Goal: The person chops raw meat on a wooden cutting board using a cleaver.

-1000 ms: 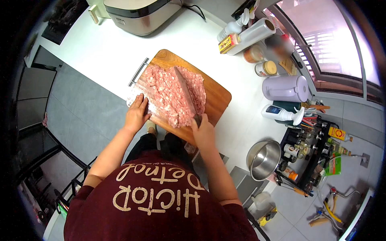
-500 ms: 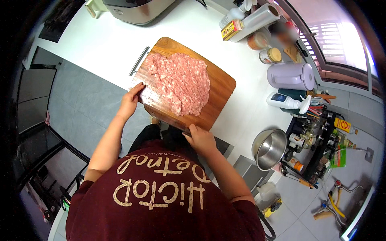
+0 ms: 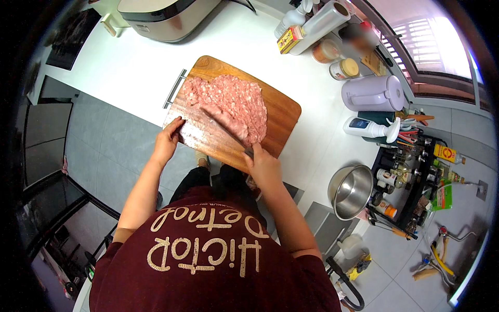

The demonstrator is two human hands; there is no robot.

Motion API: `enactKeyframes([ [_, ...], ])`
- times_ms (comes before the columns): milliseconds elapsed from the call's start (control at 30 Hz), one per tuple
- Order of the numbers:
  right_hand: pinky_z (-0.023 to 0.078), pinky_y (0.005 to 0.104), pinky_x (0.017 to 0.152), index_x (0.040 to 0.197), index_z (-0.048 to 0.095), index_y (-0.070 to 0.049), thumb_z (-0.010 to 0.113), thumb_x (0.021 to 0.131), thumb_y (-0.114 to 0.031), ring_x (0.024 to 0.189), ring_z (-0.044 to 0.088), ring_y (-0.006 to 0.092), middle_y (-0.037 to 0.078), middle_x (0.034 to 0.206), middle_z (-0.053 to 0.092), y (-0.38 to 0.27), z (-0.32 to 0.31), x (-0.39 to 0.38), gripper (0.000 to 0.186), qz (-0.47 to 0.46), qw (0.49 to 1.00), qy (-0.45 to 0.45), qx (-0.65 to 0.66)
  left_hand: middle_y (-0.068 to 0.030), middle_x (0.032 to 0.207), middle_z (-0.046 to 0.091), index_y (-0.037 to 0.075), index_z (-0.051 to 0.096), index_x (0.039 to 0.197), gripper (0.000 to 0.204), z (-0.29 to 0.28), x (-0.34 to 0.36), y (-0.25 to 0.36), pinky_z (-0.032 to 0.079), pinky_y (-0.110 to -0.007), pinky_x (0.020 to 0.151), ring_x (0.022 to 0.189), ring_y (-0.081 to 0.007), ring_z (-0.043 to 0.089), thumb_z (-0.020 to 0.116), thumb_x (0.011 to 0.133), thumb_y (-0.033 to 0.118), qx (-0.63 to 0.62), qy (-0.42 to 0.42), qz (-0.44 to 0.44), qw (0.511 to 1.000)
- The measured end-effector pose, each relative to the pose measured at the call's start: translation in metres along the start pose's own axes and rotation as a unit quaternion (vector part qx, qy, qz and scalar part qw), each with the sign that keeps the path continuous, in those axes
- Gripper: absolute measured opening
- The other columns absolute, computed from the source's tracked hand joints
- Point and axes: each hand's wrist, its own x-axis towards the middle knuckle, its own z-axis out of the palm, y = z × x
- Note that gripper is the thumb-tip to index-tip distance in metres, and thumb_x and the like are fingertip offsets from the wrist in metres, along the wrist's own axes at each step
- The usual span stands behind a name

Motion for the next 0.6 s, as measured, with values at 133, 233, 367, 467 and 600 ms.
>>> enactKeyframes([
  [133,0.051,0.0507,0.067,0.1,0.054,-0.005,0.061,0.093,-0.041,0.078,0.066,0.0404,0.019,0.083,0.068,0.025,-0.015,0.022,0.037,0.05,0.997,0.023,0.051,-0.0139,0.141,0.053,0.008,0.061,0.128,0.047,0.003,-0.002,0.013,0.044,-0.036,0.106,0.129,-0.0306,0.051,0.059,0.082,-0.004,0.052,0.003,0.01,0.999],
  [233,0.049,0.0473,0.07,0.105,0.058,-0.003,0.061,0.093,-0.036,0.084,0.065,0.0411,0.021,0.087,0.068,0.026,-0.035,0.034,0.035,0.064,0.996,-0.032,0.054,-0.0137,0.143,0.051,0.008,0.06,0.129,0.05,0.004,-0.006,0.018,0.044,-0.037,0.107,0.132,-0.0298,0.049,0.065,0.08,-0.001,0.087,-0.003,0.011,0.996],
  [367,0.049,0.0493,0.07,0.107,0.055,-0.004,0.058,0.095,-0.038,0.082,0.064,0.0431,0.024,0.084,0.065,0.019,-0.041,0.034,0.037,0.075,0.983,0.016,0.169,-0.0143,0.146,0.047,0.006,0.057,0.131,0.055,0.004,-0.007,0.021,0.042,-0.037,0.109,0.135,-0.03,0.045,0.071,0.078,0.002,0.11,-0.017,0.018,0.994],
  [467,0.049,0.0491,0.07,0.11,0.055,-0.003,0.058,0.095,-0.037,0.082,0.064,0.0433,0.024,0.085,0.065,-0.01,-0.067,0.02,0.037,0.068,0.972,0.079,0.211,-0.0149,0.147,0.047,0.005,0.056,0.132,0.058,0.005,-0.009,0.017,0.041,-0.037,0.11,0.135,-0.0308,0.044,0.072,0.077,0.003,0.119,-0.01,0.03,0.992],
  [600,0.05,0.0513,0.072,0.113,0.053,0.0,0.056,0.096,-0.034,0.084,0.065,0.044,0.025,0.087,0.066,-0.016,-0.034,0.011,0.037,0.072,0.977,0.088,0.181,-0.0158,0.146,0.047,0.005,0.056,0.133,0.059,0.006,-0.007,0.022,0.041,-0.038,0.11,0.135,-0.0319,0.044,0.072,0.077,0.002,0.128,-0.016,0.029,0.991],
])
